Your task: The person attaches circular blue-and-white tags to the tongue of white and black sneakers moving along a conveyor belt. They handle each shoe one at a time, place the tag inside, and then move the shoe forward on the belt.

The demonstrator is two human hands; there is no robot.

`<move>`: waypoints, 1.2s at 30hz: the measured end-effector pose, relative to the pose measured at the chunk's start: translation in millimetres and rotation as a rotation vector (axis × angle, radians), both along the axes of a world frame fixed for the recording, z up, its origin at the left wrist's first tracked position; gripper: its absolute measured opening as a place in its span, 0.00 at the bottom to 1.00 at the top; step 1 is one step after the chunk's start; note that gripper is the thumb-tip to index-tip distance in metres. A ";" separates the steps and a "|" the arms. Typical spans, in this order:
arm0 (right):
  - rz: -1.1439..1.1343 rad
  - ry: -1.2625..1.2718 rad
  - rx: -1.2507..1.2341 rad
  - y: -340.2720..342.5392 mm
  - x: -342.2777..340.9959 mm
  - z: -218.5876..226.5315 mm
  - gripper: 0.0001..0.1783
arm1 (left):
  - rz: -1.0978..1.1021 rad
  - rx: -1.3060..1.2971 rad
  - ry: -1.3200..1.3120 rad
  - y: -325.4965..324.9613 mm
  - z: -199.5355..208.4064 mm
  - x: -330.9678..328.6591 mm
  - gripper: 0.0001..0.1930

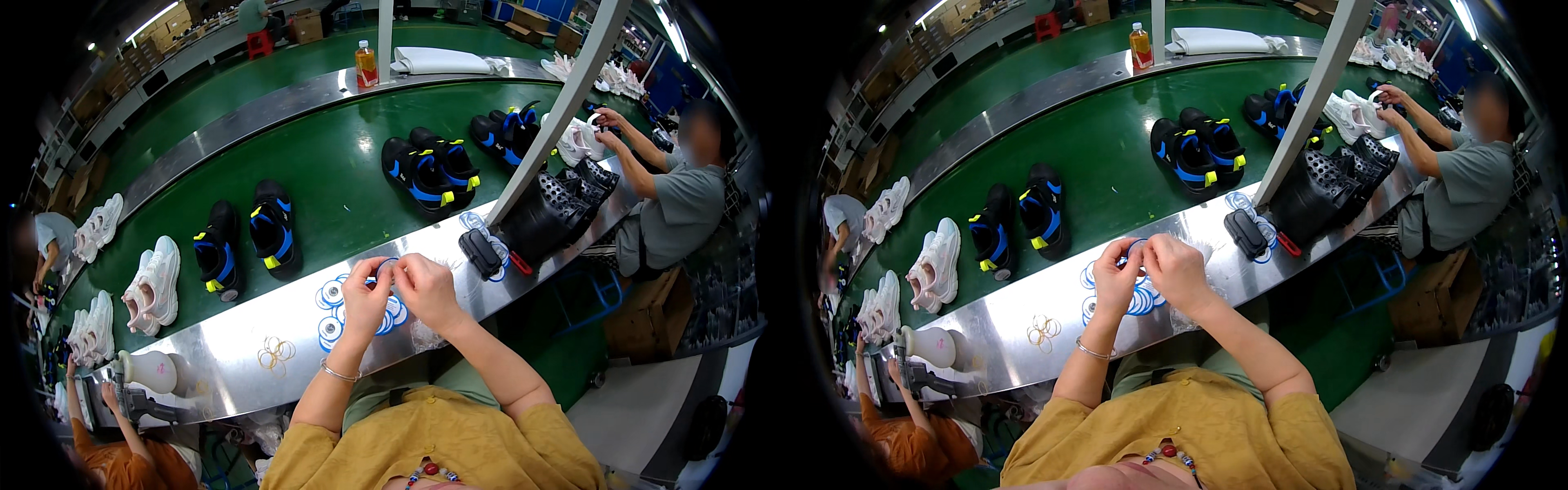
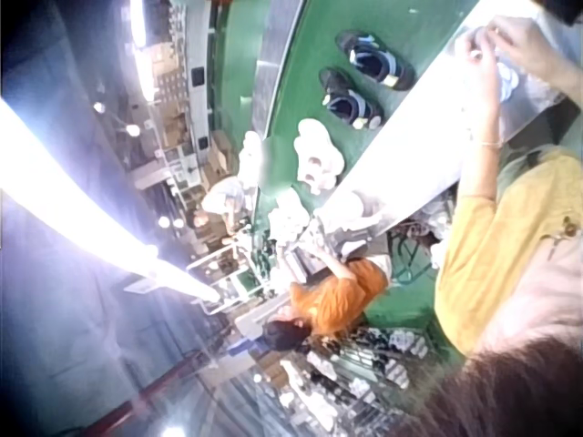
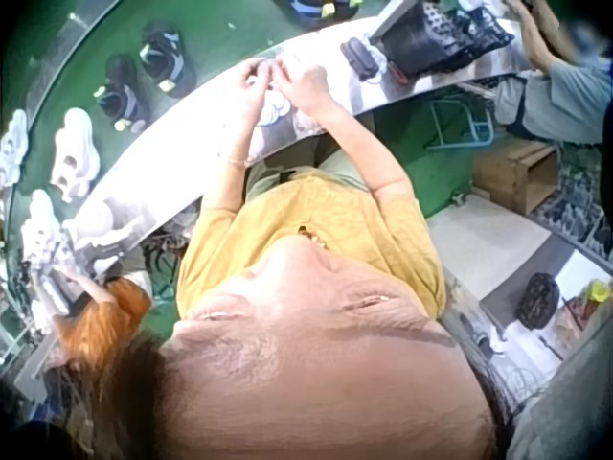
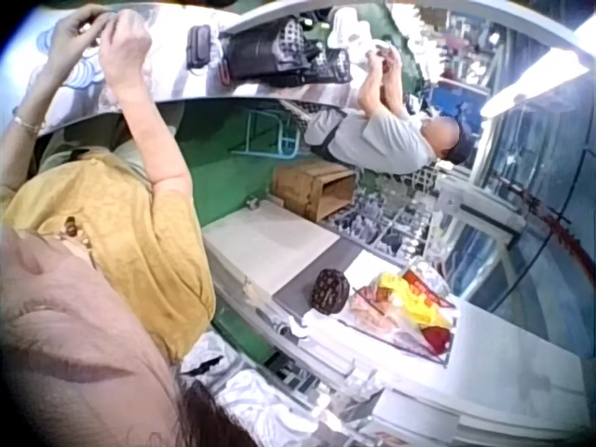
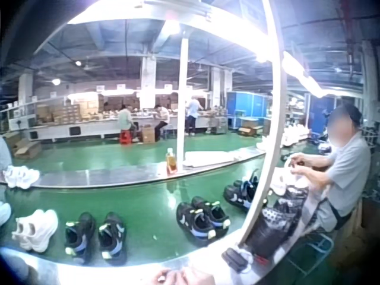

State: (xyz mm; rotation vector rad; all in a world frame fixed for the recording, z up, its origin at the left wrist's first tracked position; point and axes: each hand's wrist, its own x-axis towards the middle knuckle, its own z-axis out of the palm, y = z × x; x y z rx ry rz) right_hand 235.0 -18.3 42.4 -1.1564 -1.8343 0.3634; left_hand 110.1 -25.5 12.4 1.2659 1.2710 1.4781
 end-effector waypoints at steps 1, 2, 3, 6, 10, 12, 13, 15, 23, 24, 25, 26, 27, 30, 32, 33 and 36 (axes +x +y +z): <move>0.012 -0.008 0.033 1.2 -0.3 -0.8 0.04 | 0.004 -0.012 -0.035 -0.7 -0.2 1.3 0.06; 0.023 -0.015 0.064 2.1 -0.2 -1.9 0.04 | 0.008 -0.025 -0.069 -2.3 2.6 3.6 0.06; 0.016 -0.009 0.046 3.2 0.4 -3.0 0.04 | 0.011 -0.038 -0.104 -3.2 3.7 5.1 0.06; 0.005 0.010 0.015 7.6 1.8 -6.4 0.04 | -0.012 -0.055 -0.062 -2.8 -2.1 4.5 0.06; 0.016 0.137 -0.084 12.1 3.2 -11.9 0.04 | -0.078 -0.046 -0.119 -1.0 -0.4 5.5 0.06; 0.048 0.237 -0.199 12.9 7.3 -14.0 0.04 | -0.141 -0.016 -0.164 1.6 -6.3 0.5 0.07; 0.075 0.280 -0.260 12.8 13.0 -15.3 0.04 | -0.165 -0.023 -0.204 2.4 -6.7 -1.8 0.07; 0.142 0.368 -0.337 14.7 21.3 -20.2 0.03 | -0.218 -0.034 -0.287 5.3 -5.8 -4.1 0.07; 0.256 0.335 -0.278 23.3 31.2 -29.1 0.05 | -0.271 -0.152 -0.459 17.4 -12.2 7.0 0.06; 0.261 0.377 -0.314 25.0 31.6 -29.9 0.05 | -0.291 -0.165 -0.424 20.4 -12.7 6.5 0.05; 0.264 0.419 -0.350 27.1 31.9 -30.5 0.06 | -0.312 -0.178 -0.388 24.3 -12.7 6.2 0.05; 0.272 0.464 -0.386 29.6 31.9 -31.7 0.06 | -0.329 -0.191 -0.350 27.4 -13.1 5.9 0.05; 0.287 0.407 -0.441 33.4 34.8 -30.5 0.06 | -0.333 -0.207 -0.341 29.4 -12.8 6.5 0.05; 0.325 0.265 -0.521 45.3 51.1 -31.4 0.05 | -0.363 -0.231 -0.293 36.9 -13.3 8.9 0.05; 0.345 0.209 -0.464 54.9 61.0 -43.1 0.06 | -0.362 -0.228 -0.209 46.2 -13.8 11.2 0.05; 0.318 0.210 -0.455 59.3 67.4 -44.0 0.06 | -0.360 -0.223 -0.169 52.3 -13.4 12.9 0.06; 0.213 0.224 -0.418 69.5 80.1 -44.6 0.06 | -0.377 -0.148 -0.011 81.9 -23.0 17.7 0.06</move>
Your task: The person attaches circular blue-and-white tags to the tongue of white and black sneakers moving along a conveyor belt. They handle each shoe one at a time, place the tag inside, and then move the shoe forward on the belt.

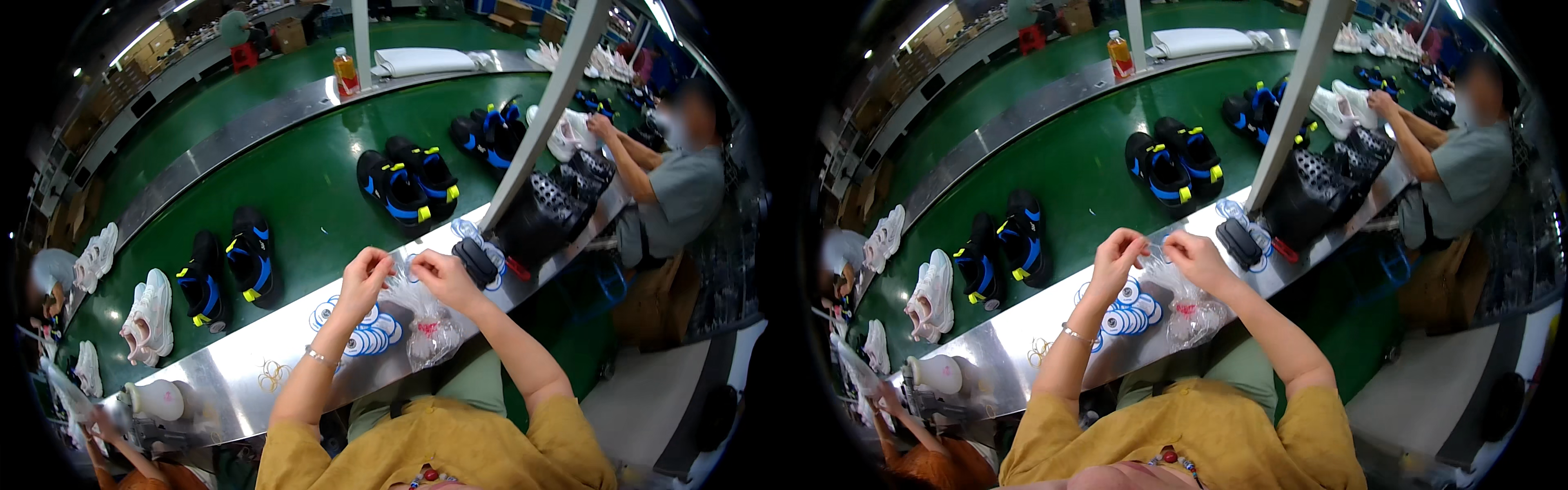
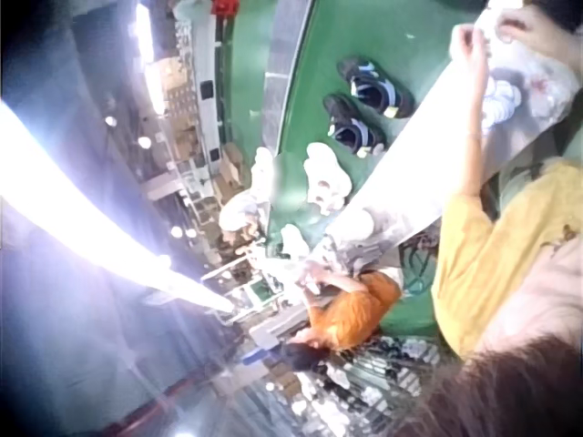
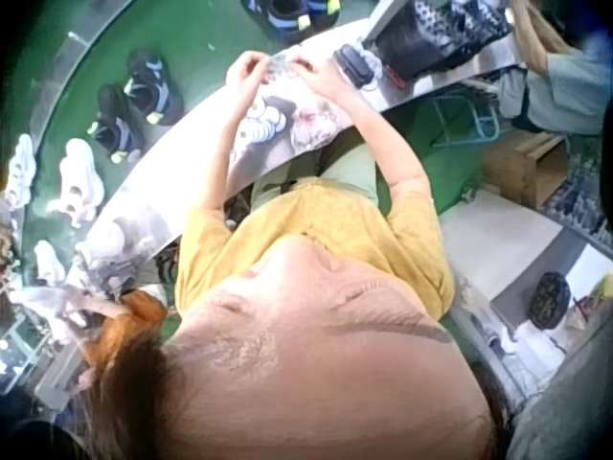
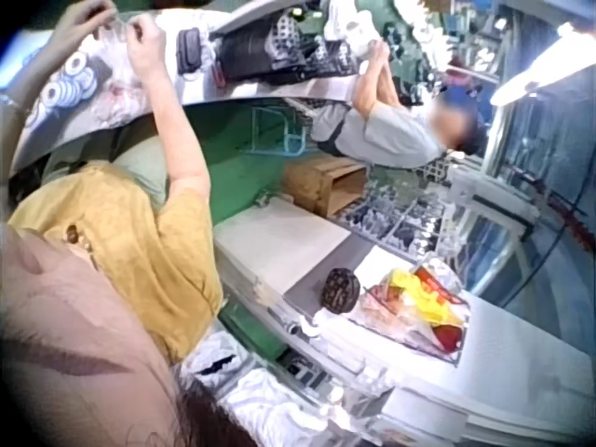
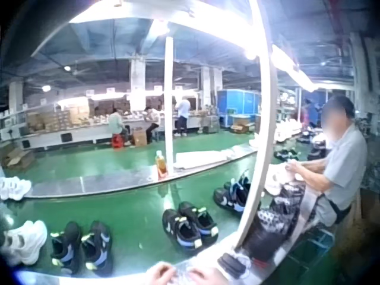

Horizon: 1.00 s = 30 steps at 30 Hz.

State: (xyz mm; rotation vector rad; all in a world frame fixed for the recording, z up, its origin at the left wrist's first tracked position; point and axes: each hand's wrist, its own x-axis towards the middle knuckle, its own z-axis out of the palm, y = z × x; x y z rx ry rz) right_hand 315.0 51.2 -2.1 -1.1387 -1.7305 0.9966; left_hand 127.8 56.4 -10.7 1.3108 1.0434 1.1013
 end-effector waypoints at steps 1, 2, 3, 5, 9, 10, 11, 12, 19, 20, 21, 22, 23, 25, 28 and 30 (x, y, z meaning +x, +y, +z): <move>-0.087 -0.002 0.007 2.2 2.7 -9.1 0.05 | -0.008 0.028 0.048 11.4 -4.0 1.5 0.07; -0.152 0.011 0.024 5.6 8.2 -11.1 0.05 | -0.008 0.078 0.091 26.7 -11.3 6.5 0.10; -0.217 0.027 0.042 9.4 13.5 -12.6 0.05 | 0.043 0.195 0.117 42.2 -14.9 15.7 0.14; -0.275 0.077 -0.001 14.3 18.1 -18.6 0.06 | 0.061 0.315 0.233 68.0 -18.3 30.0 0.19; -0.241 0.050 -0.037 14.4 15.1 -20.5 0.06 | 0.065 0.407 0.410 111.4 -40.2 54.0 0.25; -0.224 0.050 -0.046 17.3 15.5 -20.4 0.06 | 0.089 0.334 0.486 116.1 -44.1 57.0 0.23; -0.235 0.051 -0.053 18.2 18.5 -22.4 0.06 | 0.094 0.258 0.563 111.8 -31.1 61.2 0.22; -0.240 0.054 -0.058 18.7 19.4 -22.3 0.06 | 0.125 0.238 0.619 108.5 -22.8 60.2 0.20; -0.224 0.065 -0.011 30.8 21.5 -35.9 0.05 | 0.463 0.416 0.607 81.9 -37.7 25.4 0.17; -0.220 0.050 -0.021 31.9 17.5 -30.7 0.06 | 0.529 0.426 0.564 77.8 -38.0 25.5 0.18; -0.210 0.056 -0.019 33.2 11.3 -27.4 0.06 | 0.594 0.437 0.519 74.7 -38.8 25.5 0.19; -0.201 0.062 -0.018 34.4 3.7 -25.0 0.06 | 0.627 0.311 0.439 73.9 -43.8 24.9 0.18; -0.193 0.068 -0.017 35.5 -2.4 -23.3 0.06 | 0.618 0.239 0.413 72.7 -45.4 22.8 0.17; -0.162 0.079 0.007 40.7 -10.9 -26.4 0.06 | 0.599 0.095 0.361 70.3 -48.2 15.9 0.17; -0.165 0.017 0.035 43.0 -17.6 -14.0 0.06 | 0.486 -0.128 -0.003 70.0 -44.1 9.0 0.14; -0.188 -0.009 0.074 43.8 -14.3 -18.3 0.06 | 0.394 -0.246 -0.134 65.1 -33.0 5.1 0.11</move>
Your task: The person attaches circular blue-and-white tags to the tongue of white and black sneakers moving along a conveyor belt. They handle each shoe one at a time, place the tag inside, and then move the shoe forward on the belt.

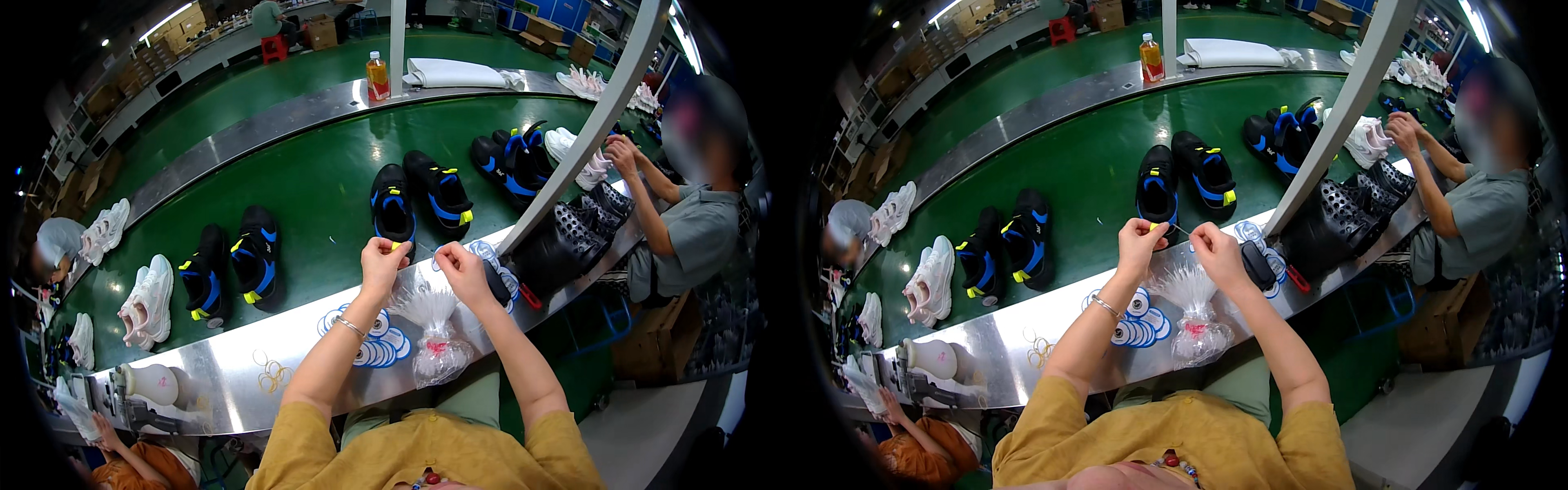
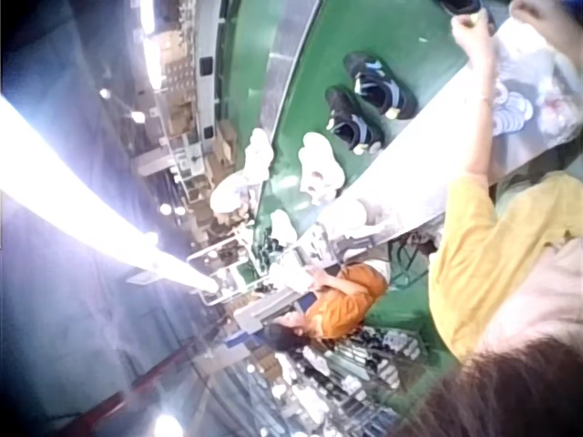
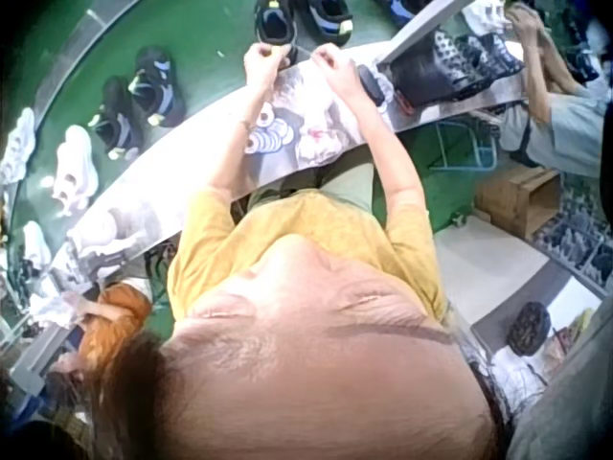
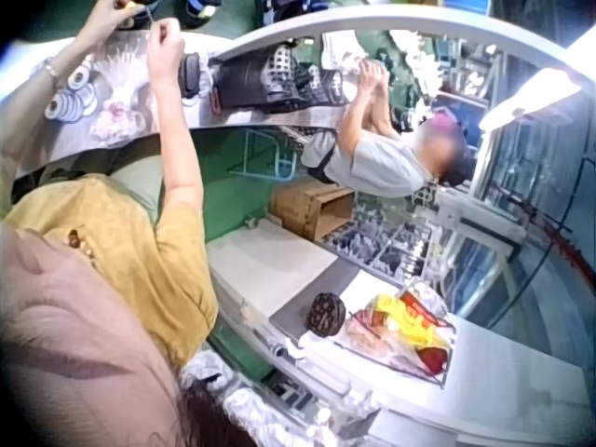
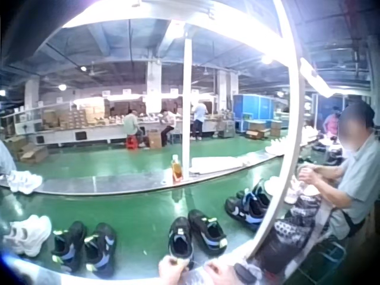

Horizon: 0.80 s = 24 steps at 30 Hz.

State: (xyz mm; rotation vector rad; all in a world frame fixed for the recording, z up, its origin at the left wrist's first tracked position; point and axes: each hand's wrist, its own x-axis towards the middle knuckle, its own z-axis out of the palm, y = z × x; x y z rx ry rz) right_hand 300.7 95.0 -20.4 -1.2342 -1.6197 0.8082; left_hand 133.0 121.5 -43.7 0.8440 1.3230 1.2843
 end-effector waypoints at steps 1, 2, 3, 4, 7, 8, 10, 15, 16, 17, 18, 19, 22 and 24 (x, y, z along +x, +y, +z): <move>-0.013 -0.014 0.018 1.1 2.5 -2.4 0.06 | -0.041 0.027 -0.072 0.6 -2.3 -1.1 0.10; -0.018 -0.042 0.026 2.7 4.3 -6.0 0.05 | -0.080 0.050 -0.145 -0.1 -7.9 -2.6 0.09; -0.022 -0.049 0.039 5.8 4.0 -8.8 0.05 | -0.118 0.071 -0.218 0.2 -13.9 -4.4 0.09; -0.016 -0.065 0.049 9.4 2.1 -11.0 0.05 | -0.171 0.073 -0.242 5.6 -24.7 -10.7 0.07; 0.004 -0.121 0.078 14.6 -2.4 -14.2 0.04 | -0.172 0.064 -0.237 6.9 -32.3 -13.3 0.06; 0.016 -0.147 0.115 19.6 -4.1 -13.8 0.04 | -0.166 0.048 -0.213 9.9 -30.5 -14.9 0.07; 0.023 -0.186 0.204 26.8 -3.8 -19.3 0.03 | -0.161 0.024 -0.220 12.6 -32.1 -15.1 0.07; 0.020 -0.313 0.236 29.3 -1.1 -32.2 0.04 | -0.166 -0.014 -0.206 10.8 -34.8 -24.0 0.08; 0.022 -0.332 0.225 28.4 -2.9 -34.1 0.04 | -0.163 -0.016 -0.215 10.1 -34.7 -26.4 0.07; 0.031 -0.338 0.229 28.7 -6.4 -34.8 0.04 | -0.160 -0.018 -0.223 9.3 -34.0 -28.6 0.07; 0.040 -0.343 0.234 29.9 -12.3 -35.1 0.04 | -0.157 -0.019 -0.232 8.6 -33.5 -31.0 0.07; 0.050 -0.348 0.238 31.0 -18.5 -35.0 0.04 | -0.163 -0.019 -0.234 7.8 -34.2 -33.6 0.07; 0.097 -0.385 0.256 37.0 -37.2 -31.7 0.04 | -0.177 -0.014 -0.242 7.0 -34.1 -40.4 0.06; 0.117 -0.400 0.233 40.5 -47.0 -29.7 0.05 | -0.180 -0.010 -0.254 5.9 -32.2 -43.8 0.06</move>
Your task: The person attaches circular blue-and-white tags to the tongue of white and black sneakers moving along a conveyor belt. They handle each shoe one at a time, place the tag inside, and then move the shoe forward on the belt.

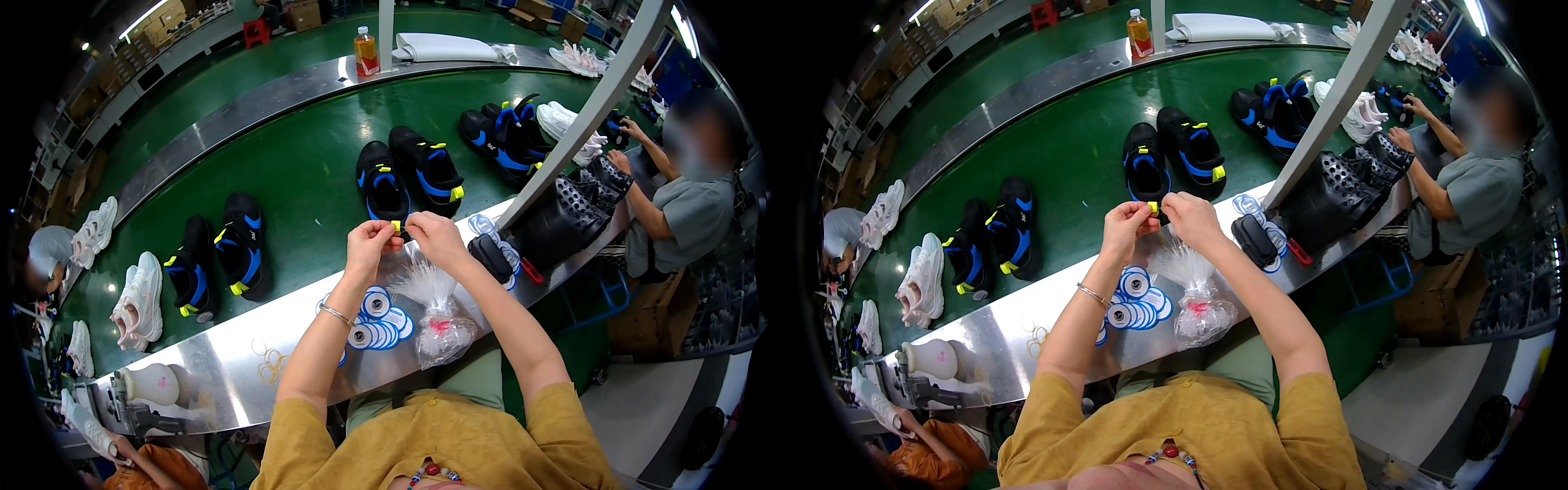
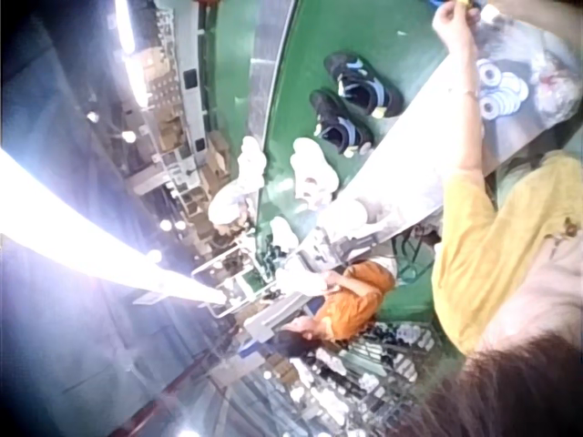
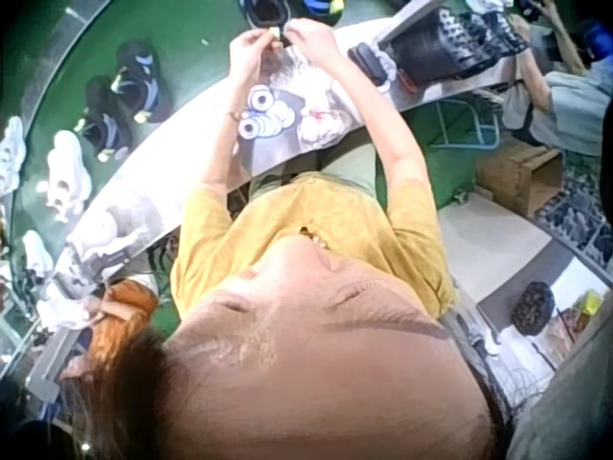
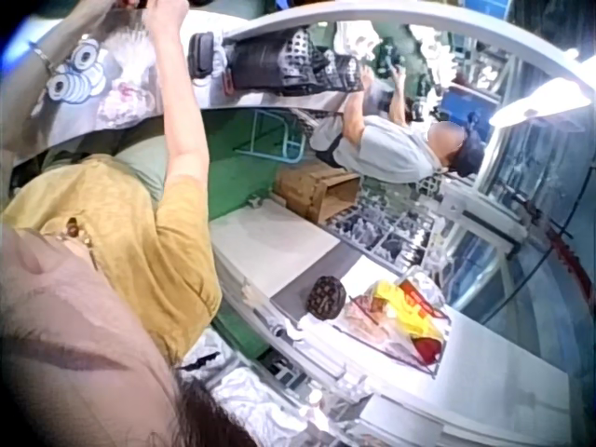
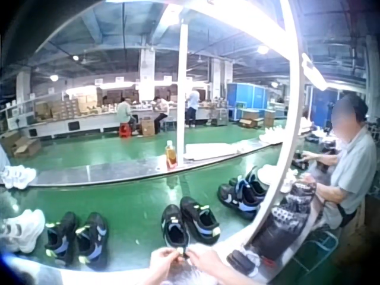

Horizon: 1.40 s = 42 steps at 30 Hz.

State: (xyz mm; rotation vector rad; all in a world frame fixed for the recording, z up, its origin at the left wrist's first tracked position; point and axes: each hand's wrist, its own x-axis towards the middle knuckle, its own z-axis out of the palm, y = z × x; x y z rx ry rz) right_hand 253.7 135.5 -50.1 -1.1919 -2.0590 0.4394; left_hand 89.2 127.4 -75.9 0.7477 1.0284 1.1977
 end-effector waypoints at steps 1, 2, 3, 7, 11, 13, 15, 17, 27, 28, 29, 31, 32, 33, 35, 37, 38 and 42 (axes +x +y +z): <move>0.006 -0.010 -0.013 0.7 -3.4 0.9 0.05 | 0.007 0.011 0.000 -0.6 1.1 -1.2 0.06; 0.006 -0.002 -0.040 0.8 -6.3 1.0 0.05 | 0.016 0.022 0.002 -1.3 1.7 -2.5 0.05; 0.007 0.005 -0.067 0.7 -8.7 1.5 0.05 | 0.024 0.033 0.003 -2.2 2.4 -3.7 0.05; -0.034 0.144 -0.271 -4.3 -9.5 5.6 0.06 | 0.127 0.126 0.198 -6.3 5.3 -13.9 0.04; 0.019 0.260 -0.139 -2.1 -7.0 3.0 0.07 | 0.190 0.317 0.330 -8.7 20.1 -19.3 0.05; 0.023 0.304 -0.172 -3.1 -14.7 14.9 0.07 | 0.182 0.421 0.357 -9.6 27.2 -13.1 0.05; 0.030 0.368 -0.218 -3.8 -23.4 20.8 0.06 | 0.114 0.469 0.340 -9.6 26.3 -3.7 0.05; 0.049 0.458 -0.218 -4.1 -31.4 21.5 0.06 | 0.020 0.460 0.380 -11.6 23.9 1.8 0.05; 0.003 0.783 -0.582 -3.4 -19.7 17.0 0.06 | 0.084 0.404 0.529 -11.4 21.7 -7.5 0.05; 0.024 0.811 -0.547 -3.7 -24.9 15.2 0.06 | 0.081 0.411 0.538 -11.4 21.8 -7.2 0.05; 0.029 0.791 -0.529 -2.0 -27.4 11.1 0.06 | 0.079 0.418 0.547 -12.0 22.2 -6.9 0.05; 0.039 0.749 -0.493 3.5 -29.8 -2.3 0.05 | 0.082 0.410 0.533 -12.9 21.9 -5.0 0.05; 0.027 0.780 -0.471 4.5 -32.4 -5.5 0.06 | 0.087 0.394 0.513 -13.3 21.9 -5.0 0.05; 0.024 0.783 -0.468 5.3 -32.9 -7.7 0.06 | 0.093 0.378 0.491 -13.1 21.8 -4.9 0.05; 0.019 0.789 -0.461 5.1 -34.3 -5.7 0.05 | 0.194 0.424 0.477 -10.4 20.6 -8.9 0.05; 0.036 0.855 -0.547 2.5 -35.3 3.7 0.05 | 0.252 0.406 0.428 -9.2 23.3 -17.8 0.05; 0.042 0.888 -0.590 1.5 -34.8 8.5 0.05 | 0.253 0.434 0.474 -7.8 21.9 -20.7 0.05; 0.163 0.931 -0.652 4.7 -30.1 7.0 0.04 | 0.163 0.659 0.794 -10.2 26.2 -26.8 0.07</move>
